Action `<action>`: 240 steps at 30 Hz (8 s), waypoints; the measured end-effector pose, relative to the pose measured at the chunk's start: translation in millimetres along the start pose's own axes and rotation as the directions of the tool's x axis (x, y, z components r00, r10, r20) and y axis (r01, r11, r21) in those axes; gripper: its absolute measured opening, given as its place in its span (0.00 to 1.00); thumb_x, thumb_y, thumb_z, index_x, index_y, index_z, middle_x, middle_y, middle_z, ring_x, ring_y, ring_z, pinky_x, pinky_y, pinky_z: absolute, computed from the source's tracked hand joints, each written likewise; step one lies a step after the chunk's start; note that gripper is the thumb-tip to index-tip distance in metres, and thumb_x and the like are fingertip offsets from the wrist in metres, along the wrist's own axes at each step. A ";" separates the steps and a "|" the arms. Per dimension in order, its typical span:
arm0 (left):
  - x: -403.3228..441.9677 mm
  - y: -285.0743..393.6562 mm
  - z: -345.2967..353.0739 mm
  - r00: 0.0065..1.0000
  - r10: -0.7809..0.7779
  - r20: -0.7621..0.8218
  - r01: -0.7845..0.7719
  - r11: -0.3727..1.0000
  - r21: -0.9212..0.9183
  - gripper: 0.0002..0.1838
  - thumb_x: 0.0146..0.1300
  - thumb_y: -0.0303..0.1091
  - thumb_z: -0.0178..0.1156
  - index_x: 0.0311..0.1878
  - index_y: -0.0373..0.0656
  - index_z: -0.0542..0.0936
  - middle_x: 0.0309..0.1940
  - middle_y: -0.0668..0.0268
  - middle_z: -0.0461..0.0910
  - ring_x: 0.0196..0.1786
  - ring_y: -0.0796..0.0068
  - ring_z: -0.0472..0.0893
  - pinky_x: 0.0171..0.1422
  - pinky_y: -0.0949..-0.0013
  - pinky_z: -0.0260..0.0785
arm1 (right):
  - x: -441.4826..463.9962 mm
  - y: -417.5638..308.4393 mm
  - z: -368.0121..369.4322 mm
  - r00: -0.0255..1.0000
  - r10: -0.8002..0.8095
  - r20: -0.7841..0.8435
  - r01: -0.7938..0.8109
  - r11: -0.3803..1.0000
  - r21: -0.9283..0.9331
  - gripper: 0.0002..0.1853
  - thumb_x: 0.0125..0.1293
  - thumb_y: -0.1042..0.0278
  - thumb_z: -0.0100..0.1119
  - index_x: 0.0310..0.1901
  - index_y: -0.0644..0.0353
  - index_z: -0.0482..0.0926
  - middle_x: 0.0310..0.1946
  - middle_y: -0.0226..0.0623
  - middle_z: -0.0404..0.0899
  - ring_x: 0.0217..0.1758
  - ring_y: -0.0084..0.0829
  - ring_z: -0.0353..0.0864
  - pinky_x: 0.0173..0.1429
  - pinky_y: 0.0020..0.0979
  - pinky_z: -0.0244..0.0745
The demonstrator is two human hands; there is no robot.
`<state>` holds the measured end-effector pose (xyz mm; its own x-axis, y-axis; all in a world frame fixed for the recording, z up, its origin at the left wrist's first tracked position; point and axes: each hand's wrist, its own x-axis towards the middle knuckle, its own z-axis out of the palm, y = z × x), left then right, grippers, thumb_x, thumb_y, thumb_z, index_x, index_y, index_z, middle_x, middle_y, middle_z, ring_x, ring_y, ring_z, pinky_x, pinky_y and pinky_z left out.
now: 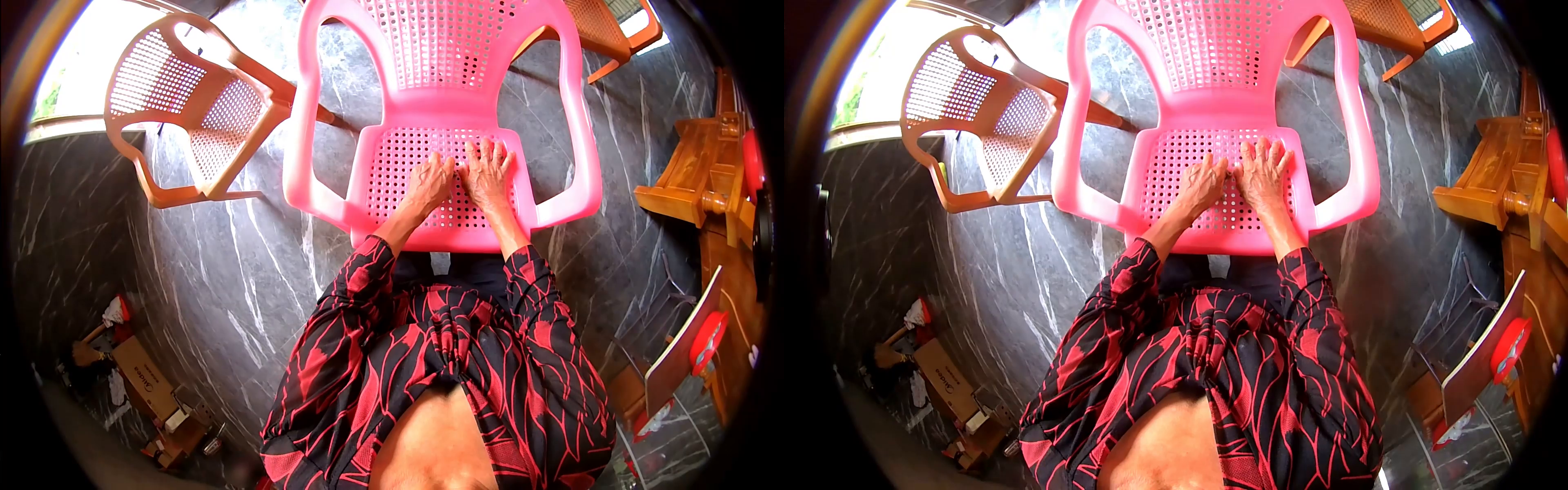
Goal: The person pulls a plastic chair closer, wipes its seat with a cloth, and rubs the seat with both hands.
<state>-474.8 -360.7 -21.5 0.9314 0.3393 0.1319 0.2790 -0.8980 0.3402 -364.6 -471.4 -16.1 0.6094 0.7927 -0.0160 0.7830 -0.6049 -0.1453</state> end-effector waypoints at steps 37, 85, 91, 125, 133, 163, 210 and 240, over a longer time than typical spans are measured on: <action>-41.8 16.7 -32.4 0.990 0.114 0.079 -0.112 0.993 -0.028 0.07 0.58 0.33 0.58 0.38 0.43 0.74 0.28 0.57 0.74 0.26 0.63 0.78 0.29 0.61 0.71 | 1.0 1.9 10.4 0.999 0.014 -0.029 -0.014 1.000 -0.015 0.29 0.68 0.51 0.47 0.67 0.55 0.69 0.69 0.53 0.62 0.73 0.65 0.53 0.71 0.72 0.41; -52.4 19.0 -33.7 0.984 0.031 0.176 -0.001 0.986 -0.166 0.11 0.60 0.37 0.59 0.41 0.42 0.75 0.34 0.55 0.76 0.35 0.55 0.79 0.38 0.57 0.71 | 1.9 3.0 10.7 0.999 0.035 0.028 -0.035 0.999 -0.007 0.29 0.68 0.50 0.47 0.68 0.53 0.67 0.70 0.53 0.61 0.74 0.65 0.51 0.73 0.71 0.37; -44.1 24.9 -37.1 0.982 0.043 0.186 -0.032 0.997 -0.064 0.09 0.55 0.33 0.60 0.38 0.40 0.75 0.29 0.61 0.76 0.31 0.59 0.77 0.34 0.59 0.71 | 1.9 1.9 9.0 1.000 0.028 0.012 -0.028 0.999 -0.017 0.29 0.68 0.50 0.46 0.68 0.53 0.68 0.69 0.53 0.62 0.73 0.65 0.53 0.72 0.72 0.39; 4.9 -1.0 8.5 0.999 -0.038 0.002 0.038 0.994 -0.107 0.08 0.59 0.33 0.59 0.40 0.42 0.75 0.37 0.46 0.76 0.26 0.51 0.81 0.28 0.54 0.74 | -0.4 3.2 7.4 1.000 -0.014 -0.001 0.014 1.000 -0.027 0.29 0.68 0.53 0.53 0.68 0.53 0.67 0.69 0.54 0.62 0.73 0.64 0.54 0.72 0.70 0.40; -22.2 0.9 -10.1 0.993 0.016 0.115 -0.009 0.998 -0.061 0.15 0.58 0.37 0.62 0.45 0.40 0.75 0.36 0.48 0.77 0.29 0.54 0.82 0.30 0.56 0.74 | 1.8 3.4 15.3 1.000 0.020 -0.014 -0.021 0.999 -0.027 0.29 0.67 0.51 0.49 0.67 0.53 0.69 0.69 0.53 0.61 0.73 0.64 0.53 0.72 0.71 0.40; -14.6 11.2 -9.5 0.980 -0.029 0.195 0.024 0.999 0.029 0.10 0.56 0.34 0.59 0.40 0.42 0.75 0.31 0.56 0.76 0.30 0.61 0.81 0.31 0.61 0.75 | 2.3 2.9 10.4 0.999 0.013 -0.038 -0.014 1.000 -0.005 0.28 0.67 0.52 0.51 0.66 0.53 0.70 0.68 0.52 0.64 0.72 0.64 0.55 0.71 0.72 0.42; -33.7 7.3 -22.8 0.992 0.045 0.119 -0.042 0.999 -0.022 0.09 0.59 0.34 0.58 0.40 0.42 0.76 0.30 0.53 0.76 0.25 0.61 0.80 0.27 0.61 0.72 | 1.4 1.8 9.5 0.999 0.028 0.016 -0.028 1.000 0.003 0.29 0.68 0.50 0.45 0.68 0.54 0.69 0.70 0.53 0.61 0.74 0.65 0.52 0.72 0.71 0.37; -10.6 1.4 -3.4 0.967 -0.106 0.230 0.115 0.993 -0.025 0.15 0.60 0.36 0.57 0.50 0.41 0.75 0.42 0.49 0.77 0.33 0.55 0.82 0.38 0.53 0.73 | 1.1 5.0 14.5 1.000 0.010 -0.025 -0.010 1.000 0.000 0.29 0.67 0.50 0.50 0.67 0.53 0.69 0.69 0.53 0.62 0.73 0.64 0.54 0.72 0.72 0.39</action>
<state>-485.1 -364.6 -19.3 0.9253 0.3590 -0.1225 0.3780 -0.8457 0.3766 -361.9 -472.4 -31.2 0.6203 0.7844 0.0073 0.7768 -0.6129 -0.1447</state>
